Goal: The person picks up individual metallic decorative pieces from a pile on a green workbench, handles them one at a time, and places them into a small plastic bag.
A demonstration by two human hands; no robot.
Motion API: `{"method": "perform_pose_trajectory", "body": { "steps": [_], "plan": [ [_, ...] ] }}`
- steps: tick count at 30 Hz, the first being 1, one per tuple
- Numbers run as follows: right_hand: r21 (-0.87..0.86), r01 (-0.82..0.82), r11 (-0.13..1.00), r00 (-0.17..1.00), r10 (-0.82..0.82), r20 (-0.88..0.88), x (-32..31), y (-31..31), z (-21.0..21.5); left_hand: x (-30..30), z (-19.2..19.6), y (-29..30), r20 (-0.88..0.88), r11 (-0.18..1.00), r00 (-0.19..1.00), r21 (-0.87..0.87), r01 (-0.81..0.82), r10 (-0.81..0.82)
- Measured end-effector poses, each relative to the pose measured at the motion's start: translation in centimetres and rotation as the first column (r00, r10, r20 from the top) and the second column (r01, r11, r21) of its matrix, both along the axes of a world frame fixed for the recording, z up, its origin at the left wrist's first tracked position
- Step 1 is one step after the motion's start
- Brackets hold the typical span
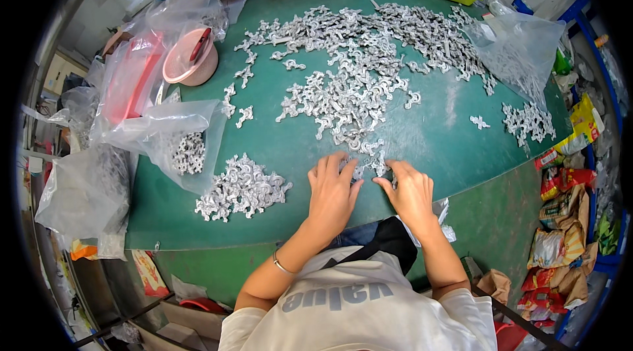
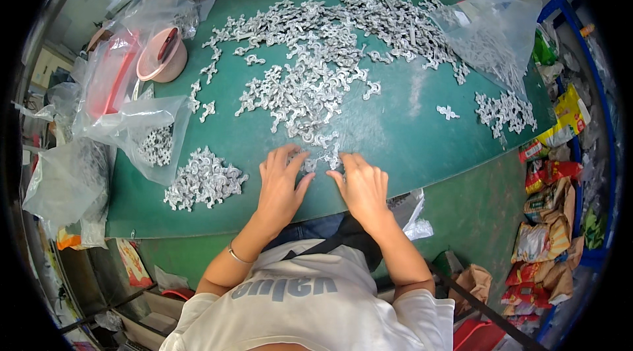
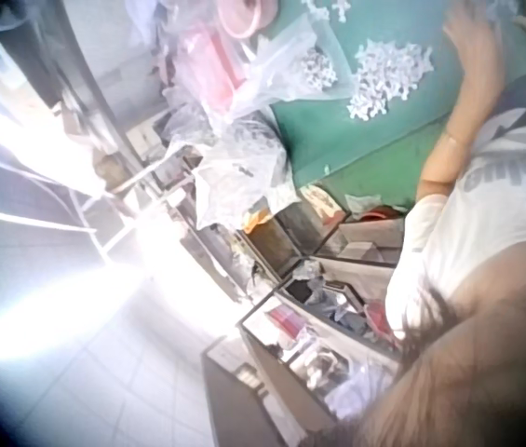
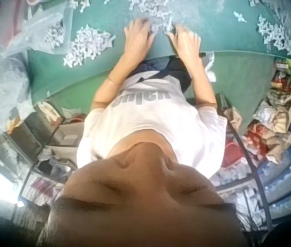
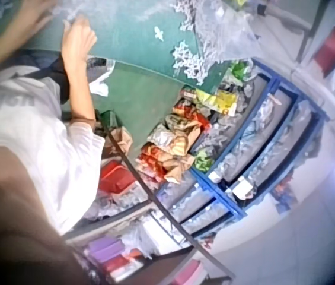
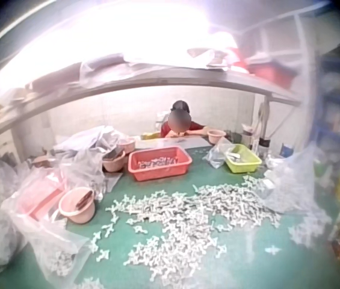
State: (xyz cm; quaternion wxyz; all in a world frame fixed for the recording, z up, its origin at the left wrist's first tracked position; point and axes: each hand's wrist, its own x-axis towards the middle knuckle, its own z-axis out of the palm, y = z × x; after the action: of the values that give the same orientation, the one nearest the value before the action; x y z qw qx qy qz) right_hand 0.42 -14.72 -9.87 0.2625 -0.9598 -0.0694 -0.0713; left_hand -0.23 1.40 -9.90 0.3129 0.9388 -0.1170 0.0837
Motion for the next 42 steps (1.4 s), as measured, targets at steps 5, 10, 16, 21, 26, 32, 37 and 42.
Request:
{"method": "perform_pose_trajectory", "body": {
  "steps": [5,10,16,21,26,32,37,42],
  "plan": [
    [0.471,0.081,0.879,0.975,0.030,-0.222,0.0,-1.9,0.1,-0.4,0.8,0.2,-0.045,0.995,0.999,-0.099,-0.001,-0.003],
    [0.904,0.411,0.119,0.755,0.511,-0.411,-1.3,-2.7,1.9,-0.3,3.3,-0.6,-0.078,0.806,0.984,-0.586,0.083,-0.157],
    [0.901,0.434,0.005,0.707,0.617,-0.344,-2.2,-2.5,3.6,-1.0,4.1,0.0,-0.163,0.617,0.931,-0.783,0.080,-0.328],
    [0.946,0.304,0.117,0.831,0.453,-0.323,-3.0,-1.9,4.2,-1.6,5.3,0.0,-0.205,0.499,0.919,-0.866,-0.010,-0.338],
    [0.966,0.231,0.115,0.907,0.333,-0.256,-3.3,-1.4,5.1,-2.3,5.7,0.3,-0.192,0.460,0.917,-0.888,-0.011,-0.350],
    [0.975,0.172,0.142,0.929,0.305,-0.208,-3.7,-1.2,5.5,-2.8,6.2,0.5,-0.171,0.423,0.912,-0.906,0.003,-0.372],
    [0.971,0.185,0.152,0.923,0.313,-0.225,-3.7,-1.1,5.7,-3.2,6.4,0.4,-0.209,0.388,0.920,-0.919,-0.070,-0.330],
    [0.749,0.193,0.634,0.939,0.103,-0.329,-2.2,-1.8,3.8,-2.9,4.7,3.5,0.005,0.795,0.996,-0.603,-0.064,0.085]
  ]
}}
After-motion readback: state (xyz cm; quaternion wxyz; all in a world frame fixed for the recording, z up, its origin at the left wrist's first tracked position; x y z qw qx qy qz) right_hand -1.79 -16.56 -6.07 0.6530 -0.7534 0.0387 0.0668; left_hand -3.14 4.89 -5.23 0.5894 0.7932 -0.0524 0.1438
